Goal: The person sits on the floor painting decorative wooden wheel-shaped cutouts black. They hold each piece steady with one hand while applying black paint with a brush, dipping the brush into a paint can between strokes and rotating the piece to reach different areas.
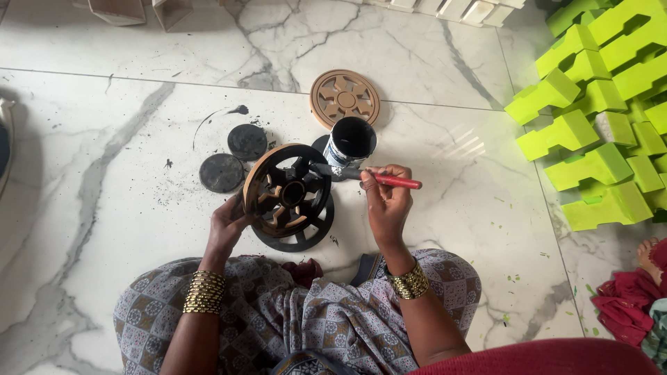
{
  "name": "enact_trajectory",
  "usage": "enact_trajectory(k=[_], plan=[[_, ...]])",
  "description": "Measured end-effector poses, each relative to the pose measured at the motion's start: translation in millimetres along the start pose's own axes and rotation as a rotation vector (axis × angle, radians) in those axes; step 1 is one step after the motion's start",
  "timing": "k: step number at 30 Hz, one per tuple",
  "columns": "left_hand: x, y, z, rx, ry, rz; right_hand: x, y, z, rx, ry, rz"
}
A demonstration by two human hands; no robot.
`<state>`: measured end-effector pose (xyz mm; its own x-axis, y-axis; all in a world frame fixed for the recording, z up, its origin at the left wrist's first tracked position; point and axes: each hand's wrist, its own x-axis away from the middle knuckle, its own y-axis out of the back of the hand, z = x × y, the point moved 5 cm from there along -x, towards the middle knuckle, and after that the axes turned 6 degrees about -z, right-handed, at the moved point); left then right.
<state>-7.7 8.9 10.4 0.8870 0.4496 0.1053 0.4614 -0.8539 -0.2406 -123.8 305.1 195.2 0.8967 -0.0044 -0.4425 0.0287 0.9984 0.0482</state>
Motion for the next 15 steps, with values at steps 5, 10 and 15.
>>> enact_trajectory(k=[5, 10, 15], plan=[[-4, 10, 2, -0.017, 0.116, -0.045, -2, -11, -30, -0.077, -0.081, 0.063], [-4, 12, -3, 0.031, 0.084, -0.017, 5, -13, -41, -0.18, -0.101, 0.076], [-2, 12, -5, 0.017, 0.08, -0.029, 8, -17, -43, -0.135, -0.194, 0.077]])
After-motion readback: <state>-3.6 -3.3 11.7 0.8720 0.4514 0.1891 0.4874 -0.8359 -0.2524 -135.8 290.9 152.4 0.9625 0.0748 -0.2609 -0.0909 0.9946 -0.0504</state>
